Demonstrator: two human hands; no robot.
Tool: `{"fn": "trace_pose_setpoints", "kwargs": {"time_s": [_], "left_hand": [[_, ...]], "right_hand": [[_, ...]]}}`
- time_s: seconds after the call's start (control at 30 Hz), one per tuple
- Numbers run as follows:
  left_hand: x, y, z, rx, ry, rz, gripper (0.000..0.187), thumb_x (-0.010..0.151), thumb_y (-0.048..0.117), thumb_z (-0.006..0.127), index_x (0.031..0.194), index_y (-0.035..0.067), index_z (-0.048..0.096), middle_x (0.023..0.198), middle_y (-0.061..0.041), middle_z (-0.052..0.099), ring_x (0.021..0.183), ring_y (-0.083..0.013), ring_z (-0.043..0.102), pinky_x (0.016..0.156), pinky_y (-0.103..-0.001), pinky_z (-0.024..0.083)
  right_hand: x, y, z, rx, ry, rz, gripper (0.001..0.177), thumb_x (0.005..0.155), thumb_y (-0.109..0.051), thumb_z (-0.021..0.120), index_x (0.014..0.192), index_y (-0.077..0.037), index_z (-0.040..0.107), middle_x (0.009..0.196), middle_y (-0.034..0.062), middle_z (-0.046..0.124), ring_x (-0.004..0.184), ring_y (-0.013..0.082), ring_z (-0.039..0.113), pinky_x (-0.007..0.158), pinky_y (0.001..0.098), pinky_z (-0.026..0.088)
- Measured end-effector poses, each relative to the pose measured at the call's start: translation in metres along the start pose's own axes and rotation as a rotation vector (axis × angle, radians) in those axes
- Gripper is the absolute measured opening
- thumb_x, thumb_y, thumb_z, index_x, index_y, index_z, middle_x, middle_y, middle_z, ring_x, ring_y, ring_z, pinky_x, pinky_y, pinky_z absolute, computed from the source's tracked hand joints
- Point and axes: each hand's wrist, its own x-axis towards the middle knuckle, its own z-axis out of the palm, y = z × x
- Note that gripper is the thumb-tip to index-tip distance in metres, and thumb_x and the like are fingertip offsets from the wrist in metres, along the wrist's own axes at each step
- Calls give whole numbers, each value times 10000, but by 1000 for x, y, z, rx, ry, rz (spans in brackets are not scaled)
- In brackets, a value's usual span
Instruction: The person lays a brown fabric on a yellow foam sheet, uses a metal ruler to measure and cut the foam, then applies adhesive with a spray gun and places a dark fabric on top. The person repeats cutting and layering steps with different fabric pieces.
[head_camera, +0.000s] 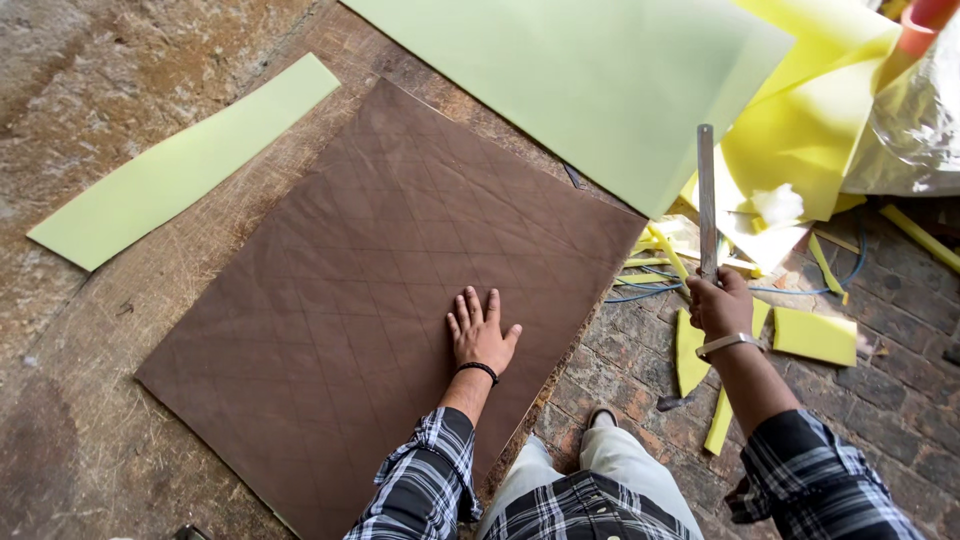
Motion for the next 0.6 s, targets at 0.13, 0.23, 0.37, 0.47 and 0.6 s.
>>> {"fn": "trace_pose_setpoints", "kwargs": {"time_s": [0.13,0.23,0.37,0.47,0.6], "left_hand": [[0,15,-13,-4,-49,-39,871,903,539,661,1614,284,228,1694,-174,43,1553,-405,41,1238,-549,49],[-5,16,-11,-83,-32,-102,848,886,480,683,1606,326,265,1713,-113,74,1570,-356,79,1251,-535,79],[-31,25,7,-152,133,-206,771,931,399,681,1603,289,322,1726,-82,132,1577,-321,139,1253,-544,120],[-28,46,18,-177,141,-369,805,890,354,707,1591,286,317,1710,-80,118,1560,-307,129,1233,-549,121],[-52,61,39,-247,106,-454,814,867,321,726,1576,257,332,1707,-87,117,1565,-306,128,1253,-512,132]], "right_hand": [[105,-31,50,-281,-92,-54,338,945,-121,743,1243,4,647,767,16,607,583,102,540,475,284,400],[170,-69,90,-558,-113,-576,443,921,-201,764,1292,-5,620,973,104,715,832,250,699,692,368,565],[176,-89,136,-887,-286,-633,436,949,-327,752,1273,-38,711,1190,184,703,1094,375,689,953,473,548],[147,-71,157,-1318,-499,-552,463,839,-441,803,1194,-150,744,1202,141,692,1156,361,642,1018,468,502],[119,-59,156,-1395,-460,-745,222,867,-374,771,1034,-230,800,1211,72,705,1214,317,642,1027,481,503]]}}
